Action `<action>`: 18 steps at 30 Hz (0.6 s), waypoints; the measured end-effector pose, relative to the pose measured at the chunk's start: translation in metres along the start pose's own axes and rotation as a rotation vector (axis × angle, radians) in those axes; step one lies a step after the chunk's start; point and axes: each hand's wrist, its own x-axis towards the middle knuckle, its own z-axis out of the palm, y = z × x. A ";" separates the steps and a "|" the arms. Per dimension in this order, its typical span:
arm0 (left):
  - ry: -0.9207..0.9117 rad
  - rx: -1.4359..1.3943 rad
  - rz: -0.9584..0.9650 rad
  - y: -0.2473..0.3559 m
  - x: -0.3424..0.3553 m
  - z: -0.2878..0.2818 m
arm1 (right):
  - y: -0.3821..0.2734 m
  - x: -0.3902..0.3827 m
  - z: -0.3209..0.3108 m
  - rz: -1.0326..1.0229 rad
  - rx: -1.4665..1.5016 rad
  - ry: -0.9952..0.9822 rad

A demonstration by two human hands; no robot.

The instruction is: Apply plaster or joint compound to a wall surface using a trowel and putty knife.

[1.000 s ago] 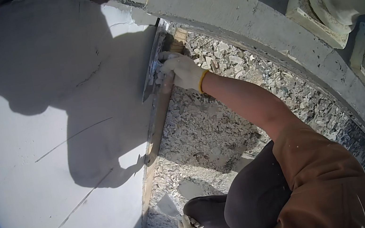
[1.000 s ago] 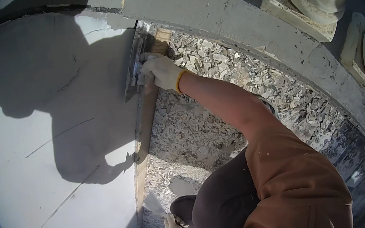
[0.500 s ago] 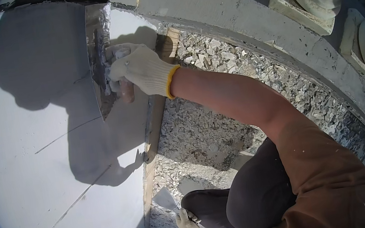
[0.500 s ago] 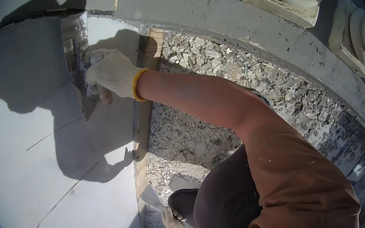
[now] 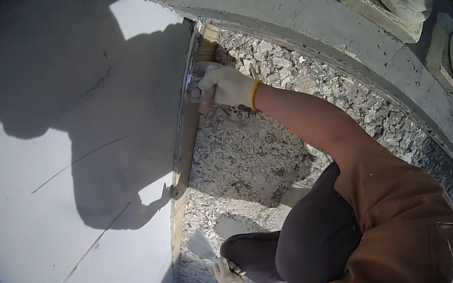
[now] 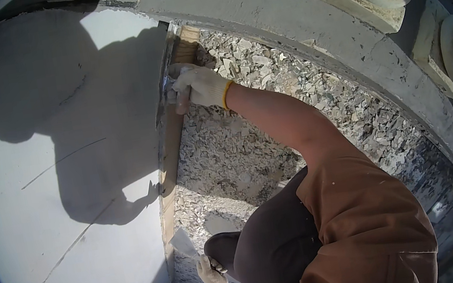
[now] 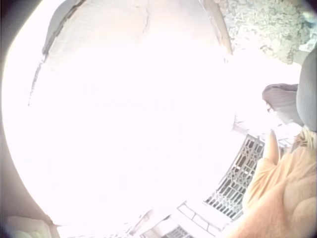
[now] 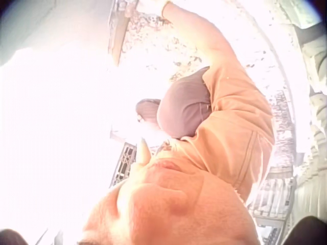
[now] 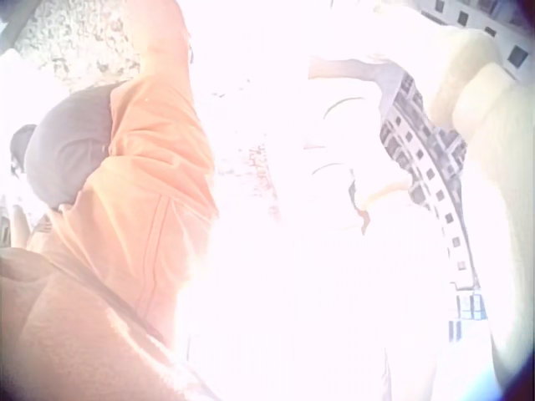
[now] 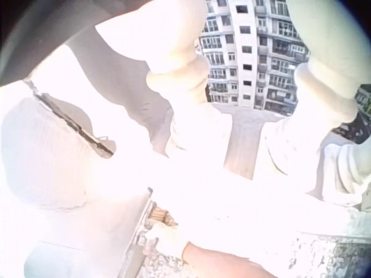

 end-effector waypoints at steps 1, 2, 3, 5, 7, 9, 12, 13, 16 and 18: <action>0.003 0.003 -0.006 -0.001 0.000 0.001 | 0.000 0.005 -0.005 0.003 0.003 0.006; 0.005 -0.001 -0.013 -0.002 0.000 0.001 | 0.000 0.011 -0.009 -0.015 0.008 0.027; 0.007 -0.006 -0.019 -0.002 -0.001 0.001 | 0.001 0.018 -0.011 -0.034 0.012 0.046; 0.007 -0.016 -0.028 0.000 -0.001 0.003 | 0.001 0.029 -0.014 -0.076 0.020 0.083; 0.027 -0.010 -0.028 0.001 -0.005 0.006 | 0.003 0.033 -0.013 -0.073 -0.021 0.084; 0.053 0.003 -0.028 0.004 -0.009 0.012 | 0.004 0.036 -0.012 -0.077 -0.110 0.089; 0.057 0.031 -0.026 0.005 -0.008 0.014 | 0.007 0.042 -0.021 -0.181 -0.329 0.033; 0.049 0.043 -0.021 0.005 -0.006 0.016 | 0.007 0.047 -0.026 -0.279 -0.510 -0.034; 0.038 0.071 -0.003 0.006 0.000 0.016 | 0.007 0.045 -0.014 -0.310 -0.782 -0.107; 0.005 0.068 -0.004 0.008 0.007 0.016 | -0.002 0.022 0.038 -0.165 -0.693 -0.041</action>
